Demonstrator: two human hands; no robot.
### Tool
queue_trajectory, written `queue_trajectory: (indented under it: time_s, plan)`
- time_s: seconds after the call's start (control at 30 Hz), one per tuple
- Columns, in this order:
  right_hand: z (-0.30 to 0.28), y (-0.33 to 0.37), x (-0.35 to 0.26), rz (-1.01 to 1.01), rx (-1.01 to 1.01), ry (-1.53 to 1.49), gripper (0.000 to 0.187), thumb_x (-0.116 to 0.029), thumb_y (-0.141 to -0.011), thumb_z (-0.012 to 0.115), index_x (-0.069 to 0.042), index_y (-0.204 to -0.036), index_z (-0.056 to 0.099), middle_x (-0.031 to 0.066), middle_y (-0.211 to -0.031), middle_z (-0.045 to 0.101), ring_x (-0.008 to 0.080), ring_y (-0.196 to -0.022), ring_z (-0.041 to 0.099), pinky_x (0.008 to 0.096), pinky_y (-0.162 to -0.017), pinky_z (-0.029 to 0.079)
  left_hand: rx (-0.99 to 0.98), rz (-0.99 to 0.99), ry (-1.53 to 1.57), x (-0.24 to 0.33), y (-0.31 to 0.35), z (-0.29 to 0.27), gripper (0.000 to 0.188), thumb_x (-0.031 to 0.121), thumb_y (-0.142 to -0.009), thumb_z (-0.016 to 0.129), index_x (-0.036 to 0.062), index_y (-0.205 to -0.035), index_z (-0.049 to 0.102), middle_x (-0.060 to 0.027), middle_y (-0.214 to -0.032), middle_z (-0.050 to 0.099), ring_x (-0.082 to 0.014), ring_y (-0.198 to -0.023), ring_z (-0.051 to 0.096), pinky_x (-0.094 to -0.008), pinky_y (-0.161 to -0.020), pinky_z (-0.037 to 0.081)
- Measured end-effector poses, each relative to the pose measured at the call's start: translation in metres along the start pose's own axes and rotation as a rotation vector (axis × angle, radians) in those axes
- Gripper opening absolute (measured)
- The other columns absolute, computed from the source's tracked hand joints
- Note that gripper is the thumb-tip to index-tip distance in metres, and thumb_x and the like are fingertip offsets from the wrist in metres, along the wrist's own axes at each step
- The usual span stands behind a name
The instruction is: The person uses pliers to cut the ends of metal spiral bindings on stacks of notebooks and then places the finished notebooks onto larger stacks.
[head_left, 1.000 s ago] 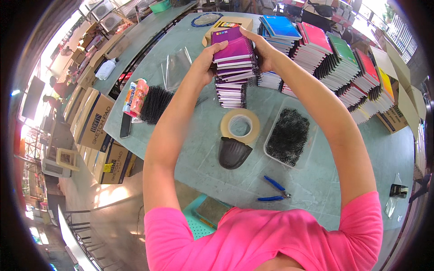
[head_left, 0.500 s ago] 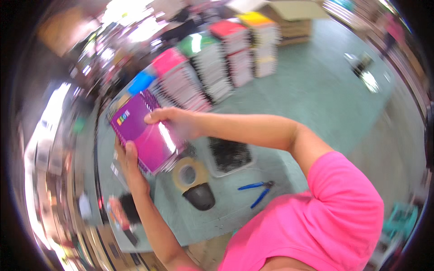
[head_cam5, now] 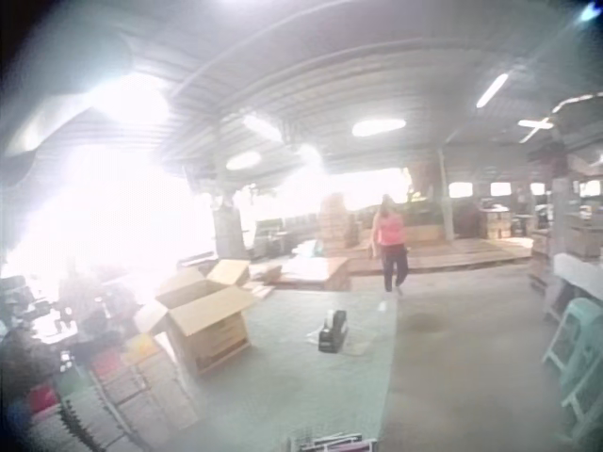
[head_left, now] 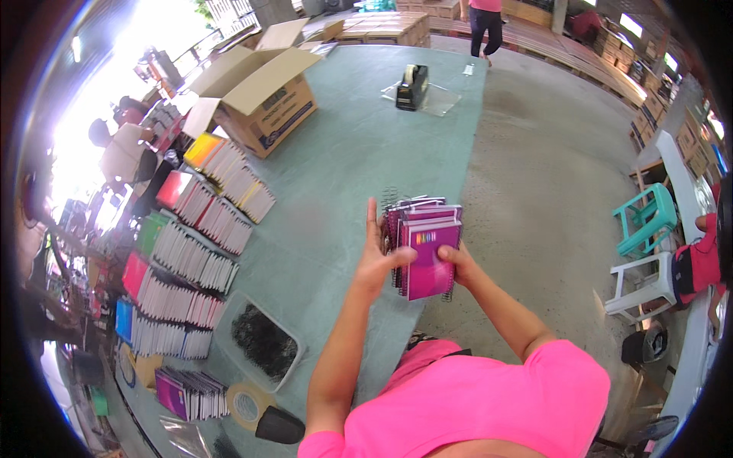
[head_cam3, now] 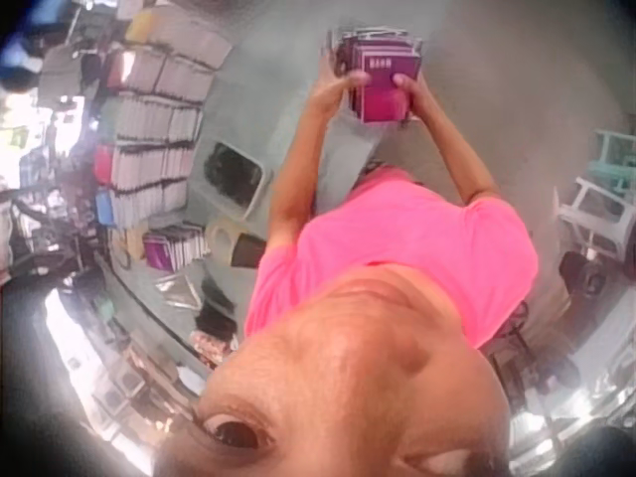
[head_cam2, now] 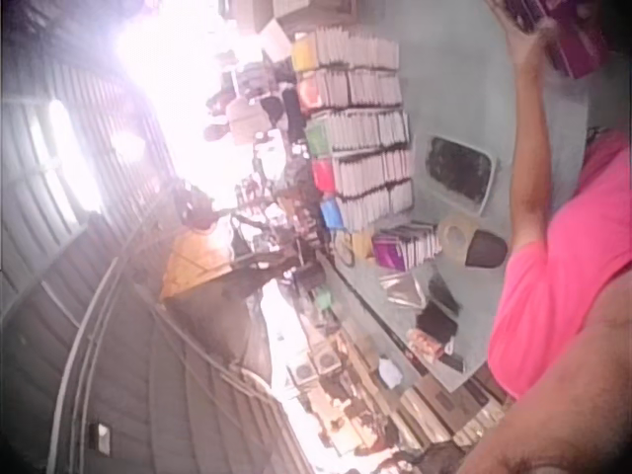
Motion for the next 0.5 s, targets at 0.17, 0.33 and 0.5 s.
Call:
queue_trajectory:
  time_s: [0.17,0.33,0.5]
  plan:
    - [-0.024,0.018,0.039,-0.328,0.056,0.746,0.126,-0.039,-0.049,0.084,-0.001,-0.137,0.002,0.0179,-0.134,0.027,0.0275,-0.125,0.028,0.0369,-0.104,0.021,-0.006,-0.222,0.396,-0.046,-0.012,-0.005,0.067,0.051,-0.086,0.042,0.0056,-0.133,0.031,-0.0101,-0.122,0.047,-0.0207,-0.109,0.046,-0.0332,-0.093,0.038]
    - [-0.010,0.016,0.046,-0.470,0.099,0.630,0.131,-0.037,-0.046,0.086,-0.001,-0.137,-0.002,0.0178,-0.134,0.025,0.0282,-0.125,0.028,0.0380,-0.103,0.021,-0.015,-0.241,0.225,-0.032,-0.017,-0.003,0.063,0.056,-0.087,0.037,0.0047,-0.123,0.044,-0.0079,-0.113,0.053,-0.0188,-0.105,0.049,-0.0336,-0.092,0.038]
    - [0.005,0.021,0.033,-0.490,0.031,0.488,0.137,-0.043,-0.040,0.086,-0.001,-0.138,0.000,0.0192,-0.132,0.026,0.0312,-0.123,0.028,0.0396,-0.103,0.022,-0.068,-0.206,0.003,-0.022,-0.014,-0.022,0.053,0.044,-0.087,0.048,0.0010,-0.117,0.047,-0.0077,-0.111,0.053,-0.0158,-0.103,0.048,-0.0310,-0.091,0.036]
Point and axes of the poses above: each hand's wrist, its own y-axis away from the middle knuckle, its own z-axis out of the palm, x = y × z, the point moved 2 cm from there along -y, towards the middle knuckle
